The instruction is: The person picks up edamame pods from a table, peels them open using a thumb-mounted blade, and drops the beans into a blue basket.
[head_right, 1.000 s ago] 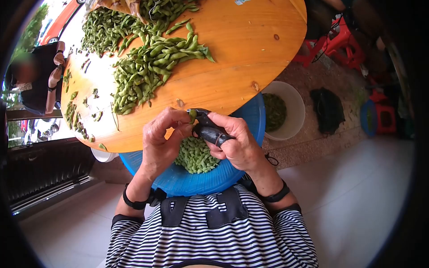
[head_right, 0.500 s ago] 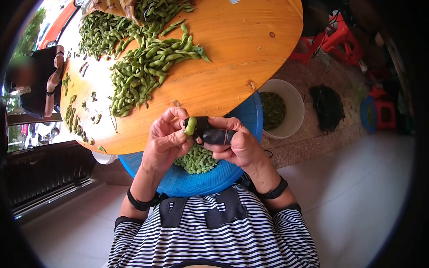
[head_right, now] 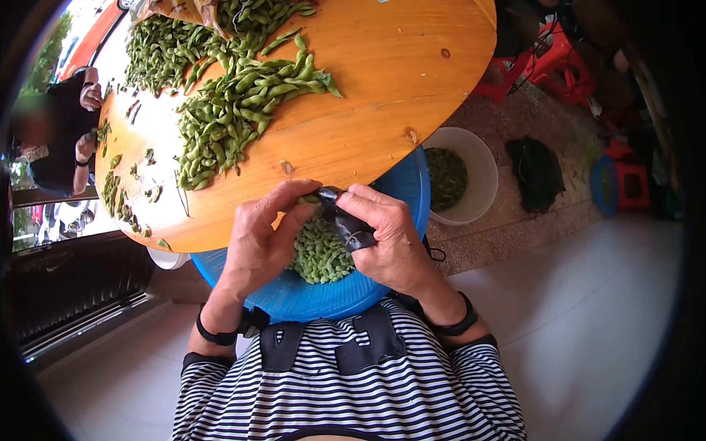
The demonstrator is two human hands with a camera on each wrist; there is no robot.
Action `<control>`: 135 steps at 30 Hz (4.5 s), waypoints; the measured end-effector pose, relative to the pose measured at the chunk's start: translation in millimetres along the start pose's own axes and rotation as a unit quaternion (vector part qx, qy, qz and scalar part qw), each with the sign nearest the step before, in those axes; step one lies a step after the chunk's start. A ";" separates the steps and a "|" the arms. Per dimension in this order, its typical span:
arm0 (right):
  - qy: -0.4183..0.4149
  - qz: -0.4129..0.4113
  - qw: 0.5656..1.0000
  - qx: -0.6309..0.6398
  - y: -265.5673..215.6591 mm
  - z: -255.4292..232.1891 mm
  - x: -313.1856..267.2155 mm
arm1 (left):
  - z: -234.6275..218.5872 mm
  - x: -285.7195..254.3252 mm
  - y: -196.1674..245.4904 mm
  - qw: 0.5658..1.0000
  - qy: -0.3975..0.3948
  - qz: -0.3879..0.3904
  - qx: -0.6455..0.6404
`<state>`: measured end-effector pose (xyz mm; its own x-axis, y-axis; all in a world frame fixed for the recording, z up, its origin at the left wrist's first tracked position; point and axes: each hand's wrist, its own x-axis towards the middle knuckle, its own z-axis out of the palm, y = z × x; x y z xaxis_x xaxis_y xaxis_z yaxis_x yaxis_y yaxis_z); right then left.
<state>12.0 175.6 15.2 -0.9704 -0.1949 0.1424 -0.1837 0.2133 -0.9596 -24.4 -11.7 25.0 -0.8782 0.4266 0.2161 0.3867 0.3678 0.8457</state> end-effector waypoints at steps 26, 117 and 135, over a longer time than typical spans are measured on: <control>0.133 -0.078 0.981 -0.117 -7.5 21.4 4.6 | 19.5 -11.3 -6.9 0.793 0.048 -0.219 -0.567; 0.010 0.194 0.911 0.365 2.1 -11.3 13.7 | -20.6 13.0 -7.1 0.889 -0.141 -0.251 -0.355; 0.053 0.101 0.967 0.229 -7.6 5.8 20.7 | 6.1 6.8 -2.3 0.841 -0.003 -0.258 -0.476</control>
<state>-5.7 164.4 24.0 -0.9943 -0.0896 -0.0576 0.0756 -0.2136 -0.9740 -29.5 -4.6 21.6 -0.8572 0.4191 -0.2993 -0.4481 -0.3207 0.8345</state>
